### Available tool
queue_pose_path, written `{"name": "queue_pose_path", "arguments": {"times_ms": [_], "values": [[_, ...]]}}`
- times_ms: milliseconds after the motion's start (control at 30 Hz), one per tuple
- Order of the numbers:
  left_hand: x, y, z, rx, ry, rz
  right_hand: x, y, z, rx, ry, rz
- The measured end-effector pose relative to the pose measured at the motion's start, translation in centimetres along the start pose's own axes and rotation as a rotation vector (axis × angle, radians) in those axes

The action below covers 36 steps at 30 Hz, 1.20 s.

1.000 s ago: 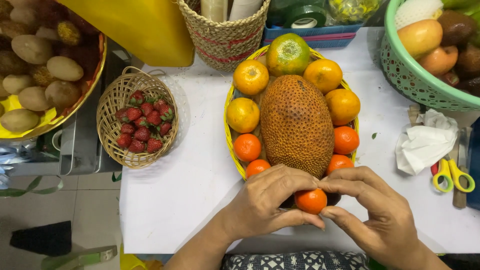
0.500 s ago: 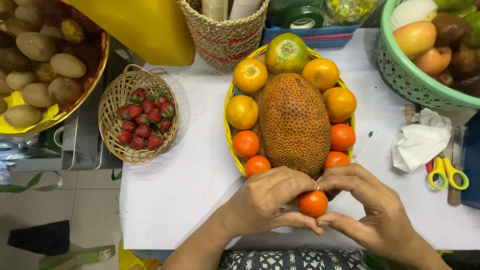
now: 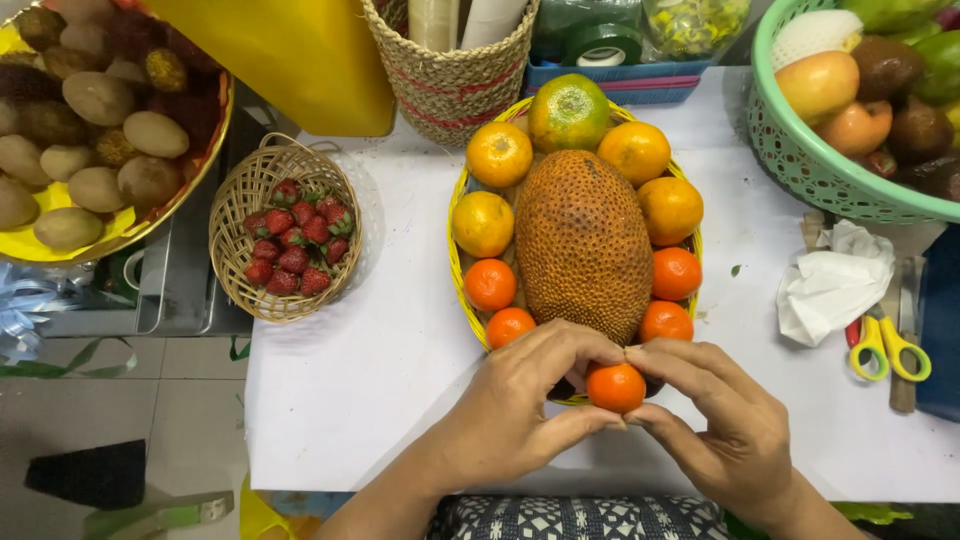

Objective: The person is cleaning various fruits with a cloth and arranging them into a decorative basket on a table.

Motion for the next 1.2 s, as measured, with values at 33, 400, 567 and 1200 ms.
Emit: {"name": "queue_pose_path", "arguments": {"times_ms": [33,400,567,1200], "values": [[0.1,0.1,0.0,0.000,-0.001,0.000,0.1,-0.1,0.1,-0.001,0.000,0.000],[0.2,0.6,-1.1,0.045,-0.078,0.057,-0.7,-0.6,-0.5,-0.053,-0.038,-0.019],[0.9,0.5,-1.3,0.175,-0.153,0.043,-0.3,-0.5,-0.6,-0.030,-0.056,-0.018],[1.8,-0.1,-0.3,0.134,-0.124,0.249,2.5,-0.8,1.7,-0.080,-0.140,0.191]]}}
Point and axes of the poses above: each hand's wrist, its own x-axis away from the middle knuckle, its own y-axis out of the palm, z = x × y, the point moved 8 cm from there along -x, towards the middle knuckle, and after that the axes turned 7 degrees about -z, right-handed, at the moved point
